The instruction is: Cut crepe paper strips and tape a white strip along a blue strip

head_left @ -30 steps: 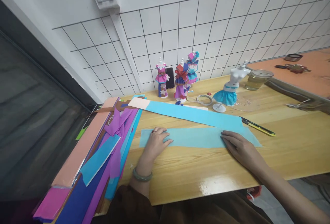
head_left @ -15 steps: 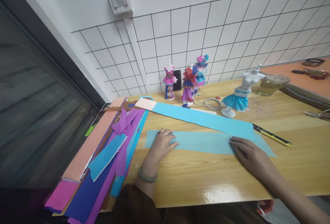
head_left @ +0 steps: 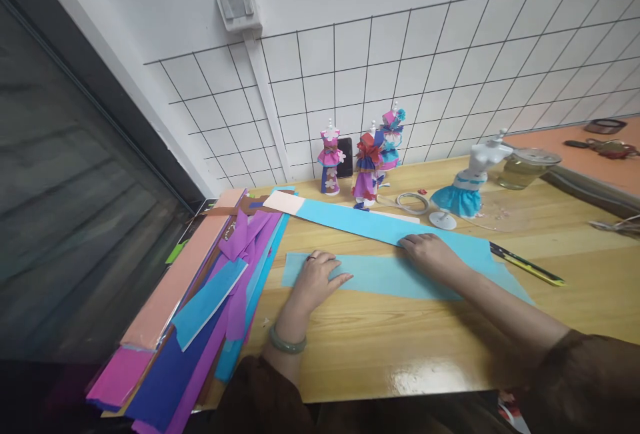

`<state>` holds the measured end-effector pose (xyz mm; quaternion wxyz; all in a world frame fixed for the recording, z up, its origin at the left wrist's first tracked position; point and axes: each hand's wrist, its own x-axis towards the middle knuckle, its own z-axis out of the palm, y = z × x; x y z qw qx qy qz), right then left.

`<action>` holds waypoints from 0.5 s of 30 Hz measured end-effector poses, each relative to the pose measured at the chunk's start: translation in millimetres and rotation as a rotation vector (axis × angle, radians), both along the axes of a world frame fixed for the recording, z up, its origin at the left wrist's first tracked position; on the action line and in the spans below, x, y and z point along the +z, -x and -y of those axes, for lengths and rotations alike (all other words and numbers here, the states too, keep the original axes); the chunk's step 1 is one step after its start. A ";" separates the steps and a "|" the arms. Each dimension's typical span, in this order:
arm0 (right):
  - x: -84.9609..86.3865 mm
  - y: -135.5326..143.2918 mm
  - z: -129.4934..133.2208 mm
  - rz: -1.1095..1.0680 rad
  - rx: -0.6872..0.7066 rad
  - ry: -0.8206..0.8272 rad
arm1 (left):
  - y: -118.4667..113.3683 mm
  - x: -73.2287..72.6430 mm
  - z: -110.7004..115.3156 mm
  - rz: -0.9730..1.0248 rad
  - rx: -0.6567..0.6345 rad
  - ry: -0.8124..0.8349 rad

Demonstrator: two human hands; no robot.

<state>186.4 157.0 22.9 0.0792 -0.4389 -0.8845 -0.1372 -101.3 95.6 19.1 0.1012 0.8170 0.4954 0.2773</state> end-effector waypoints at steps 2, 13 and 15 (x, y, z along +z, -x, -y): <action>-1.1 0.4 -2.7 0.073 -0.024 0.017 | -0.1 1.0 0.2 -0.005 0.001 0.003; -6.6 -1.2 -3.9 0.026 -0.128 -0.019 | -0.8 0.6 -1.2 0.002 0.002 -0.013; -6.3 -5.1 -9.4 -0.025 -0.160 -0.028 | -0.7 1.0 -0.8 0.008 0.001 -0.018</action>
